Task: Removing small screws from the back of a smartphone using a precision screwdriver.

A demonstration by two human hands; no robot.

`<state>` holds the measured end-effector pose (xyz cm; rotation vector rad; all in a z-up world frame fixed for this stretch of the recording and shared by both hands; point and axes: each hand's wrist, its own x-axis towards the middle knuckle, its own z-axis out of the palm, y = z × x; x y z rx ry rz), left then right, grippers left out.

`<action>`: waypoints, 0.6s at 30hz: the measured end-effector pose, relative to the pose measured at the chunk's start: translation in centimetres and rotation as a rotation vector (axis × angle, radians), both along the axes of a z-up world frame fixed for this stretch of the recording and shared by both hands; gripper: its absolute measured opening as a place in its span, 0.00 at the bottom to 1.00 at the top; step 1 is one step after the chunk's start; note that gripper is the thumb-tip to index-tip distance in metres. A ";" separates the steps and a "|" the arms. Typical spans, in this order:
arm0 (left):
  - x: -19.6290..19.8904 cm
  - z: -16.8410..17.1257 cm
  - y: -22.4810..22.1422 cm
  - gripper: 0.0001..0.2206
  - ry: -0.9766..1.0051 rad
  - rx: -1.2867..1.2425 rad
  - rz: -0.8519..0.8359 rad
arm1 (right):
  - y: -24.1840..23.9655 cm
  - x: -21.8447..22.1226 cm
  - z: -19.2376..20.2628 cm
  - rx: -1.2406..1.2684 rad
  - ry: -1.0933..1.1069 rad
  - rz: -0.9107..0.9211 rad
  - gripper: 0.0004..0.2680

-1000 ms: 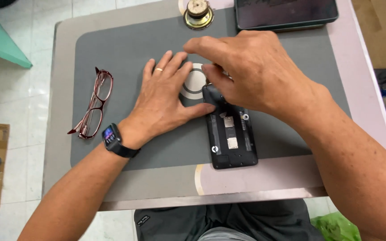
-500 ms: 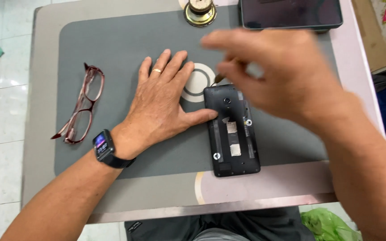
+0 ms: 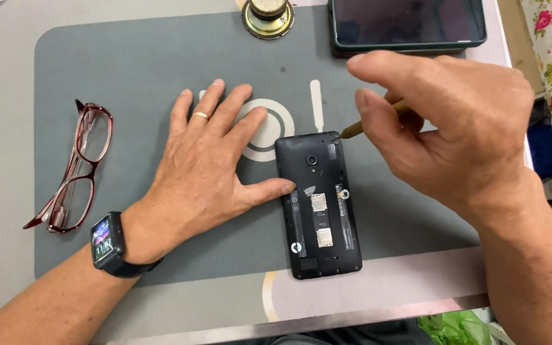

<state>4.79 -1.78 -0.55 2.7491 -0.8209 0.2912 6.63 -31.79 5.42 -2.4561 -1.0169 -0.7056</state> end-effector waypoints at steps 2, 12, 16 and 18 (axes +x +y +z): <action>-0.1 0.1 0.1 0.43 0.017 0.006 0.008 | 0.1 0.3 -0.3 -0.007 -0.007 0.016 0.06; -0.1 0.2 0.1 0.42 -0.010 0.014 0.001 | 0.1 0.5 -0.8 -0.027 -0.018 0.009 0.06; -0.1 0.1 0.1 0.42 -0.022 0.016 -0.001 | -0.3 0.6 -1.0 -0.085 -0.041 -0.037 0.05; -0.1 0.1 0.1 0.41 -0.020 0.015 -0.003 | -0.3 0.8 -1.3 -0.093 -0.058 -0.034 0.05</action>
